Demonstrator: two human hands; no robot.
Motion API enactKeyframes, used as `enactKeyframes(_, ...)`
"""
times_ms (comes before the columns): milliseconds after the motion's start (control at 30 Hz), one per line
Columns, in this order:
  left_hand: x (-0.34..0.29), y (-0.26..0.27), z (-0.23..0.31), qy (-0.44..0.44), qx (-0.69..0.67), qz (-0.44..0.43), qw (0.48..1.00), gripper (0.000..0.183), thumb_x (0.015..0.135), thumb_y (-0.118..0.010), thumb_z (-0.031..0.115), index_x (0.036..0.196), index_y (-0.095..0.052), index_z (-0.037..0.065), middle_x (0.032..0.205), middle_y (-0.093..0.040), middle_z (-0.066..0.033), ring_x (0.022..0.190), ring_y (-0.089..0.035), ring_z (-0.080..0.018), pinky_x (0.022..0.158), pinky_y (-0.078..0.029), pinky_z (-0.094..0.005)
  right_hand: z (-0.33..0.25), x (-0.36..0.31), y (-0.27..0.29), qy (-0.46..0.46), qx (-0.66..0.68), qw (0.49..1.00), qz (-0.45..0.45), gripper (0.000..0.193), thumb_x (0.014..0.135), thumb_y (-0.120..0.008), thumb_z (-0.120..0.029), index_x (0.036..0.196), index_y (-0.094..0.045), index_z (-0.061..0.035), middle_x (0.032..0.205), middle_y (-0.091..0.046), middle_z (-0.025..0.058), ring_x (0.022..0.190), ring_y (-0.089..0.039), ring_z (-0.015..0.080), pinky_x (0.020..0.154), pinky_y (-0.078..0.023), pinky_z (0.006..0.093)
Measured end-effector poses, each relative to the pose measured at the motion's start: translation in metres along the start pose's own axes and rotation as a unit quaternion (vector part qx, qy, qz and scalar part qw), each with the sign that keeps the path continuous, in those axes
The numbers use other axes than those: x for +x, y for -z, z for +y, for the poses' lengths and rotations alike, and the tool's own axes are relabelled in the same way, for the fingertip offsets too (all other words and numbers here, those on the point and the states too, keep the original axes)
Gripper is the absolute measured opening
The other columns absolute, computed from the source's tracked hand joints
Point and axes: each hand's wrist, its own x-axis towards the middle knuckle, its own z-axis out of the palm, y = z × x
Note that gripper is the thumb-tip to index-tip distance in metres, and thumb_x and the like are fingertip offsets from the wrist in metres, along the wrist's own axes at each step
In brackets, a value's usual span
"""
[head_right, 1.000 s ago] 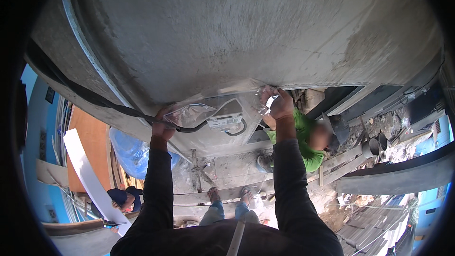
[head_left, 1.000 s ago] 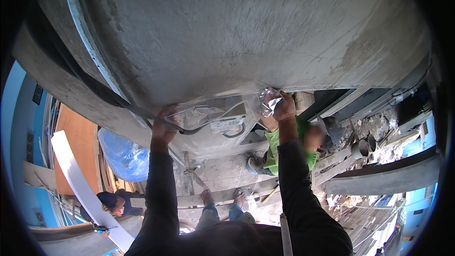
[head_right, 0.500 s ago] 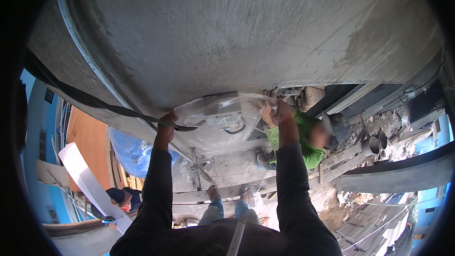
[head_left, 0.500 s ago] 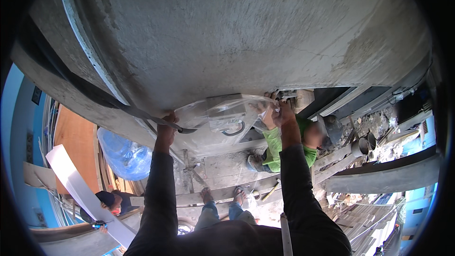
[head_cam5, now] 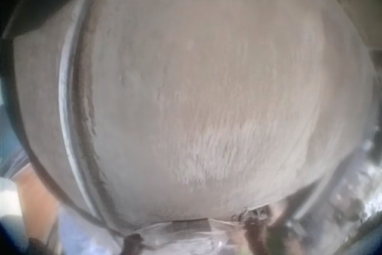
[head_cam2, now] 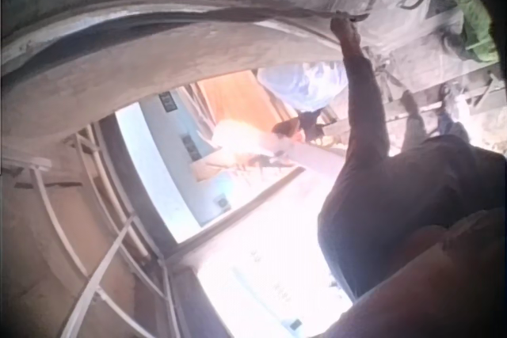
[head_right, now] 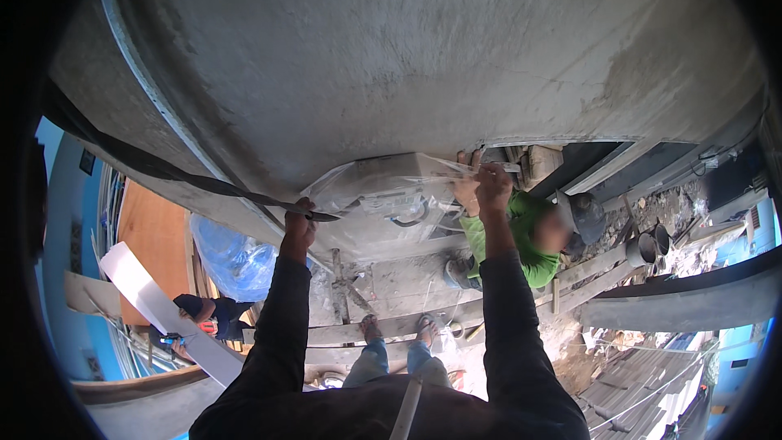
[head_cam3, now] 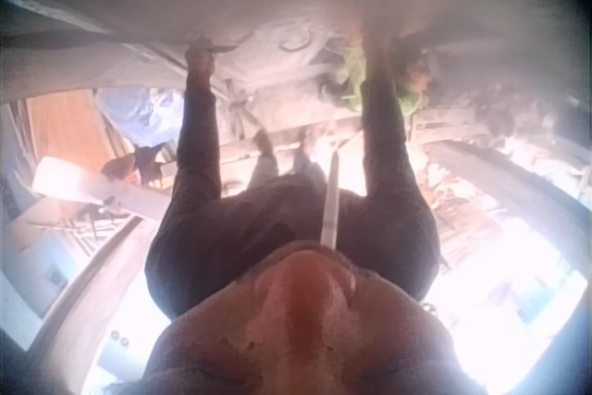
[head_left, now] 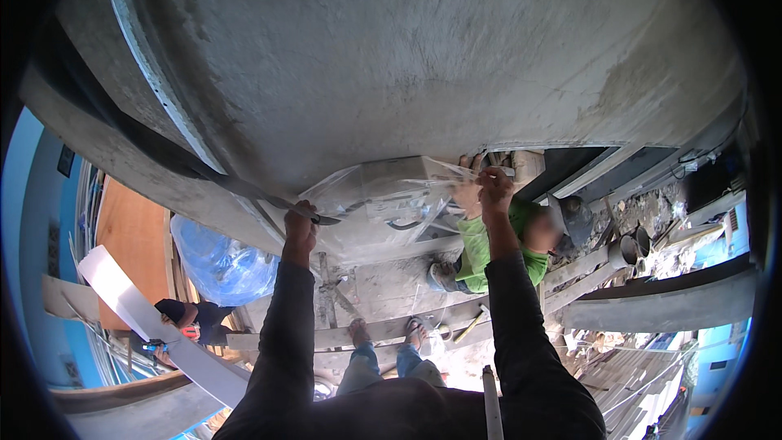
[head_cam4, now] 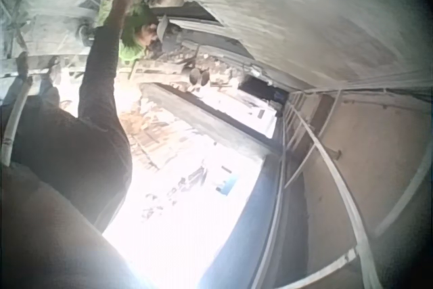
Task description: The person secures a plastic-wrapped electrical box to a concrete ceiling using clear tape. They repeatedly apply and smooth tape around the box and along the attached conduit to hold it in place.
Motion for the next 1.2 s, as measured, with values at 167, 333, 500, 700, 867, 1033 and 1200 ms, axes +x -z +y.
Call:
enactKeyframes(167,0.02,0.007,-0.024,0.071,-0.01,0.085,0.994,0.019,0.099,-0.069,0.02,0.084,-0.06,0.013,0.067,-0.05,0.0038,0.046,-0.043,-0.0099,0.044,-0.038,-0.025,0.023,0.009,-0.014,0.021,-0.056,0.998,-0.031,0.014,0.098,-0.068,-0.013,0.104,-0.073,-0.0018,0.073,-0.068,0.0048,0.051,-0.055,0.0093,0.046,-0.044,0.027)
enactKeyframes(333,0.009,0.001,-0.019,0.054,-0.169,-0.027,0.984,0.013,0.101,-0.066,0.018,0.09,-0.062,0.014,0.072,-0.056,0.0035,0.057,-0.052,-0.0092,0.05,-0.044,-0.0244,0.04,0.022,-0.006,0.041,-0.087,0.995,0.025,0.015,0.099,-0.068,-0.014,0.105,-0.073,-0.0006,0.074,-0.068,0.0042,0.053,-0.056,0.0093,0.047,-0.044,0.0272)
enactKeyframes(500,-0.006,-0.008,0.004,-0.026,-0.142,-0.058,0.988,0.007,0.102,-0.062,0.005,0.099,-0.06,0.012,0.088,-0.058,0.0008,0.078,-0.057,-0.0073,0.066,-0.047,-0.0207,0.035,0.022,0.014,-0.103,0.15,0.983,-0.023,0.019,0.1,-0.064,-0.009,0.116,-0.069,-0.0007,0.084,-0.071,0.003,0.057,-0.058,0.0093,0.047,-0.044,0.0261)
enactKeyframes(700,-0.009,0.0,0.033,-0.065,-0.195,-0.084,0.975,0.01,0.106,-0.055,0.008,0.113,-0.061,0.004,0.105,-0.062,-0.004,0.09,-0.061,-0.0086,0.081,-0.053,-0.0205,-0.007,0.035,0.024,-0.178,0.356,0.889,-0.226,0.028,0.102,-0.052,-0.007,0.127,-0.063,0.0002,0.109,-0.072,0.0114,0.098,-0.07,0.0217,0.088,-0.057,0.0316)
enactKeyframes(867,-0.019,-0.01,0.059,-0.001,-0.238,-0.03,0.971,0.017,0.102,-0.061,0.006,0.118,-0.064,0.007,0.099,-0.063,0.0006,0.083,-0.061,-0.009,0.069,-0.052,-0.0236,-0.024,0.052,0.019,-0.181,0.494,0.811,-0.256,0.035,0.1,-0.048,-0.005,0.133,-0.056,0.0058,0.124,-0.066,0.015,0.113,-0.066,0.0269,0.103,-0.053,0.0366)
enactKeyframes(1033,-0.035,-0.024,0.066,-0.055,-0.282,-0.15,0.946,0.028,0.098,-0.06,-0.001,0.126,-0.061,0.003,0.116,-0.066,-0.0079,0.104,-0.066,-0.0159,0.079,-0.057,-0.0236,-0.027,0.047,0.025,-0.167,0.486,0.849,-0.122,0.042,0.096,-0.045,-0.001,0.137,-0.053,0.0092,0.13,-0.065,0.0166,0.119,-0.064,0.0259,0.103,-0.053,0.0365)
enactKeyframes(1200,-0.043,-0.009,0.074,-0.216,-0.001,-0.122,0.969,0.031,0.103,-0.055,0.005,0.132,-0.058,-0.005,0.122,-0.069,-0.0148,0.116,-0.066,-0.0236,0.104,-0.054,-0.0337,-0.031,0.028,0.016,-0.076,0.325,0.931,-0.148,0.038,0.096,-0.051,-0.003,0.132,-0.062,0.0039,0.123,-0.068,0.0157,0.118,-0.065,0.0232,0.098,-0.053,0.0294)
